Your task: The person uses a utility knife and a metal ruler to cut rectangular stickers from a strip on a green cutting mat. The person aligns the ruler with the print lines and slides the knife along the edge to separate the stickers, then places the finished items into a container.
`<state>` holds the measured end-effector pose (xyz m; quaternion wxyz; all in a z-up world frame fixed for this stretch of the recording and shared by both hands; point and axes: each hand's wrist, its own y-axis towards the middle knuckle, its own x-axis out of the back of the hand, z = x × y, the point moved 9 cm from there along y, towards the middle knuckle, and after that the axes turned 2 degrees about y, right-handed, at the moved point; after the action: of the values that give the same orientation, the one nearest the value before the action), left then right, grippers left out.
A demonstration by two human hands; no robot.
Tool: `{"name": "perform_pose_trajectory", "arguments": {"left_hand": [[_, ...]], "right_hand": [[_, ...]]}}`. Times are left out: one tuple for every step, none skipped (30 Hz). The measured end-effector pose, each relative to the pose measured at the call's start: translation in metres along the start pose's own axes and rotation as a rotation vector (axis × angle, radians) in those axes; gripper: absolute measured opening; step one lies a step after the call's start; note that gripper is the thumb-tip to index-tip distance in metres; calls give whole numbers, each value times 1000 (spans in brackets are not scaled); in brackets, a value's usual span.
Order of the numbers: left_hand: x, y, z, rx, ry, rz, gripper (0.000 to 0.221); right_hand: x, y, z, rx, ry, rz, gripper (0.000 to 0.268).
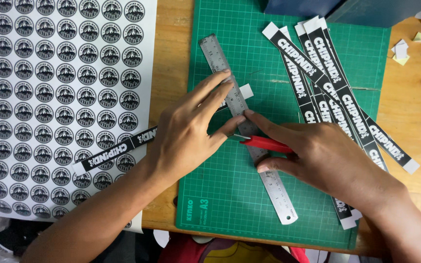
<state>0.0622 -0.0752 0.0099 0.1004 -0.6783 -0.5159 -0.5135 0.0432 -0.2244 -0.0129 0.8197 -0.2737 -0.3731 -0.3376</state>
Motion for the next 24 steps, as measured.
{"name": "perform_pose_trajectory", "arguments": {"left_hand": [[-1,-1,0,0,0,0,46],[-2,-1,1,4,3,4,46],[-3,-1,2,8,6,7,47],[-3,-1,2,8,6,8,47],[-2,-1,1,7,-1,9,47],[-2,-1,1,7,-9,11,47],[-2,-1,1,7,-9,12,47],[-1,0,1,6,-14,13,46],[-1,0,0,6,-19,14,45],[-1,0,0,5,-19,15,45],[-2,0,0,7,-14,16,46],[-2,0,1,8,-10,17,46],[-2,1,0,7,-10,17,46],[-1,1,0,9,-13,14,45],[-1,1,0,11,-17,11,44],[-2,1,-1,9,-18,11,44],[-3,1,0,15,-10,22,48],[-5,0,1,21,-2,34,51],[-6,-1,0,26,0,30,51],[-6,-1,-1,22,40,19,58],[-6,-2,-2,17,81,7,65],[-4,-2,-2,21,82,4,65],[-3,-2,-4,-6,73,6,66],[-2,-1,-7,-34,64,9,67]], "right_hand": [[0,0,0,0,0,0,85],[1,0,1,8,2,-11,85],[2,1,2,16,4,-21,84],[1,1,2,16,5,-22,84],[1,0,1,15,-2,-24,84],[1,0,1,13,-8,-26,84],[1,0,0,13,-7,-26,84],[1,0,1,16,-8,-36,85],[2,0,1,19,-8,-47,86],[2,0,1,19,-8,-47,86],[1,0,1,24,-12,-47,87],[1,-1,1,29,-16,-48,87],[5,-1,1,29,-17,-48,87],[6,-1,0,15,51,-21,87],[7,-1,-1,0,119,5,88],[12,-4,1,-2,118,4,88],[21,-5,-2,-61,179,-34,84],[30,-7,-6,-121,240,-71,80],[31,-9,-7,-117,238,-68,80],[38,-13,-16,-198,185,-147,55],[46,-18,-24,-278,130,-228,38],[49,-15,-19,-274,128,-225,38],[50,-12,-15,-281,254,-215,42],[51,-9,-11,-287,381,-203,51]]}}
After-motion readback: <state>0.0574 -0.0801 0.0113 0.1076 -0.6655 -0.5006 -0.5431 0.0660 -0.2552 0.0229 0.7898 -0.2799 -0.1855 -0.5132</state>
